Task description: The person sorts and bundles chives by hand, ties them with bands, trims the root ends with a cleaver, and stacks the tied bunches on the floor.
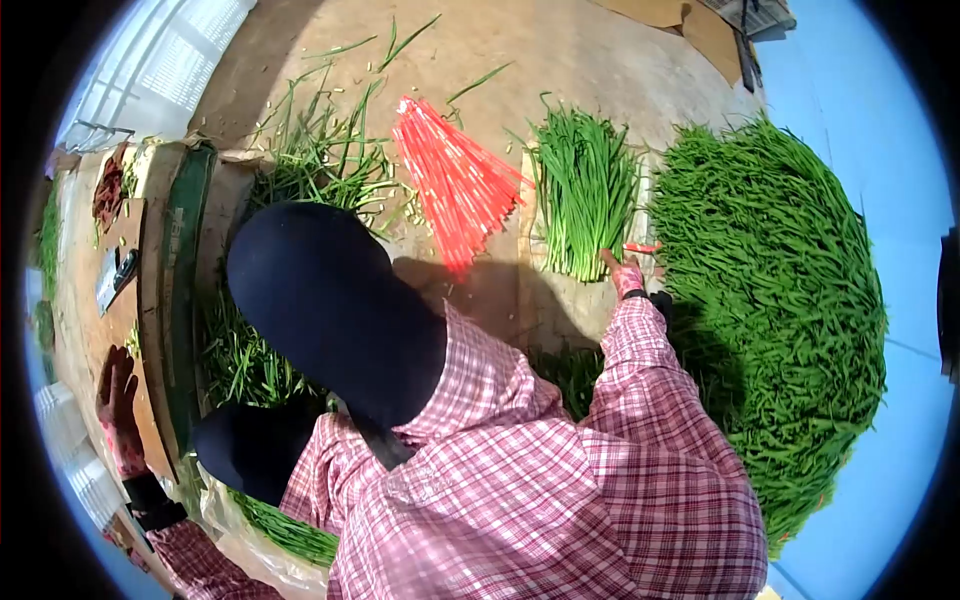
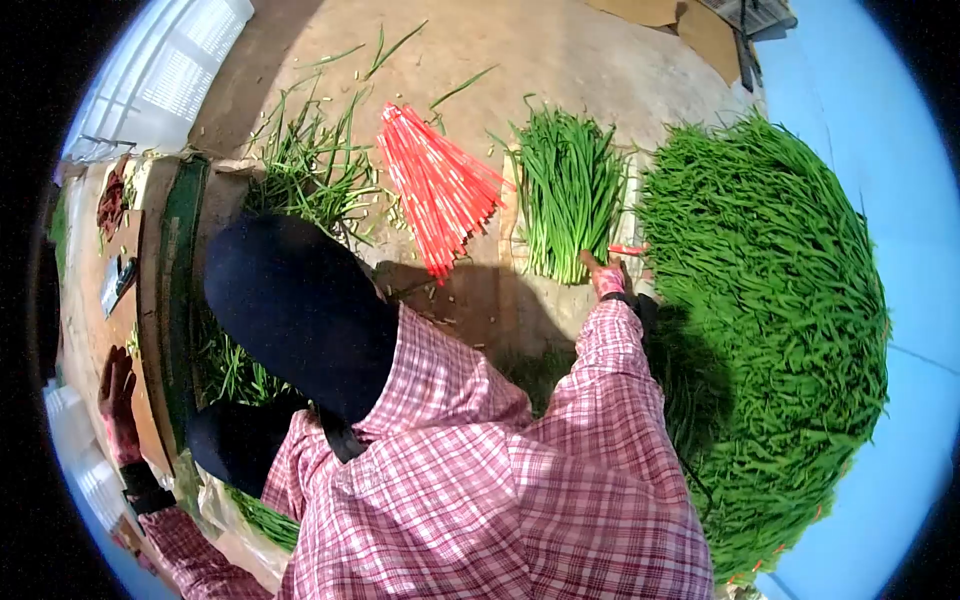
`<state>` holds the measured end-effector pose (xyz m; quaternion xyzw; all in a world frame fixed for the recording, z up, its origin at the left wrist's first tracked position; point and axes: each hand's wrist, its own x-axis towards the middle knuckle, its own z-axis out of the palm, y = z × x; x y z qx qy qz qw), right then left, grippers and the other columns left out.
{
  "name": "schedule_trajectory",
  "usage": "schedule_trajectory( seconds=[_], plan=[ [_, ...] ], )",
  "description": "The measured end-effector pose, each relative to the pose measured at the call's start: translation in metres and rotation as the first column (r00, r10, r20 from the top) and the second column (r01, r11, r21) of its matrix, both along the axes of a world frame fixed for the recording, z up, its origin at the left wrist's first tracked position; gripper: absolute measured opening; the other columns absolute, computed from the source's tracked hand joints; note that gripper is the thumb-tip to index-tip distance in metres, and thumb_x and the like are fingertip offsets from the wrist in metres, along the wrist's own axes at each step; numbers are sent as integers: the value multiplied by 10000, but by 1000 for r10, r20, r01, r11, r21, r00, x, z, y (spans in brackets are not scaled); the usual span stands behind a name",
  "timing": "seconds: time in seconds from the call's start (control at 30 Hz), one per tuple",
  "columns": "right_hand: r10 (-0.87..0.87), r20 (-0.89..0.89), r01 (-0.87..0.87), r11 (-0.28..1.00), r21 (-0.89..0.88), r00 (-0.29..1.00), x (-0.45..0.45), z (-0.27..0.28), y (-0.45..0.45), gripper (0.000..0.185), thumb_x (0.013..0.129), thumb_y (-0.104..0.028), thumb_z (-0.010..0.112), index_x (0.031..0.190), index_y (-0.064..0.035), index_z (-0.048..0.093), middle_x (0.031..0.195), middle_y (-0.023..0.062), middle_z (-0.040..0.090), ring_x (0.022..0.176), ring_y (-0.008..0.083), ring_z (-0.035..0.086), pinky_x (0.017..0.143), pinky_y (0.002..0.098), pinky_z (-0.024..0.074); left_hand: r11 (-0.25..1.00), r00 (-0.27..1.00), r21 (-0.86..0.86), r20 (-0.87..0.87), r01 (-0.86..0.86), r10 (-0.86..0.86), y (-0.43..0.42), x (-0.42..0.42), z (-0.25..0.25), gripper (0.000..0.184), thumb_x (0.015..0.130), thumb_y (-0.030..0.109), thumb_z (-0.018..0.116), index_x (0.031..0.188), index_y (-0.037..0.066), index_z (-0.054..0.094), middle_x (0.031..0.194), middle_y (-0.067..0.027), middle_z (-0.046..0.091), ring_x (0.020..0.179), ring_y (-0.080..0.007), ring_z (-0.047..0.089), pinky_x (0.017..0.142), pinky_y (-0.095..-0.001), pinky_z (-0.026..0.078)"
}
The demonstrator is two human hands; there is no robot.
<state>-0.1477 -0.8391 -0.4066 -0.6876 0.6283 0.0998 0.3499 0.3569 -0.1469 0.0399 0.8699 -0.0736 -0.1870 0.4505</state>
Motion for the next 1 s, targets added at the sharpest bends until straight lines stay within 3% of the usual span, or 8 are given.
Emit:
schedule_trajectory(
  seconds=[0.33,0.43,0.47,0.57,0.7,0.73,0.97,1.0],
  plan=[
    [-133,-145,108,980,-166,980,59,-9,42,816,718,-491,765,1322,-22,479,1249,210,597,1175,367,552,971,411,448,1000,999,-11,-39,2,-3,-74,2,-1,497,990,276,511,1383,-21,447,1373,-151,511,1241,-232,525,1049,-349,412],
    [155,-288,-207,965,-160,945,32,1,22,712,805,-493,604,1328,-25,487,1275,176,590,1208,324,519,1011,452,392,998,997,25,-47,64,-63,-73,-1,11,483,962,246,535,1358,-27,479,1319,-141,555,1232,-214,531,1039,-313,402],
    [302,-368,-373,917,-141,880,27,12,11,685,833,-494,551,1330,-25,489,1284,164,588,1219,310,508,1025,465,373,869,770,168,407,466,-492,-85,-25,22,481,946,247,568,1343,-15,500,1277,-133,583,1221,-200,532,1037,-309,399],
    [533,-512,-672,730,-124,673,30,56,-16,635,920,-496,390,1335,-28,497,1311,130,582,1252,268,475,1065,505,317,983,999,-185,-42,0,-8,-62,-13,28,508,937,299,604,1322,-21,516,1306,-152,561,1206,-220,524,1041,-338,392],
    [441,463,-423,894,-147,769,127,53,-9,216,866,-221,639,876,-8,609,629,26,518,582,170,485,560,312,414,993,988,-99,135,-62,75,-46,-14,42,385,960,207,586,1278,-10,564,1225,-106,625,1113,-163,583,968,-291,455],
    [226,520,-388,894,226,824,146,29,-25,202,865,-192,650,947,-8,643,715,28,598,617,116,508,574,272,431,990,985,-123,145,-73,91,-38,-17,40,373,965,190,580,1281,-8,565,1211,-99,633,1102,-152,589,955,-280,461],
    [738,610,-817,522,-244,289,417,281,181,266,892,-116,652,1118,25,648,1030,135,692,938,188,649,839,310,512,976,965,-53,152,-210,215,35,-33,31,397,949,210,602,1282,-2,565,1192,-93,647,1064,-142,602,932,-297,482],
    [763,627,-835,440,-329,155,454,295,202,263,890,-104,654,1120,23,646,1045,134,689,943,187,649,839,312,514,983,852,181,515,-8,-88,63,-31,5,392,940,229,617,1261,7,586,1179,-94,657,1064,-146,608,934,-308,486]
  ],
)
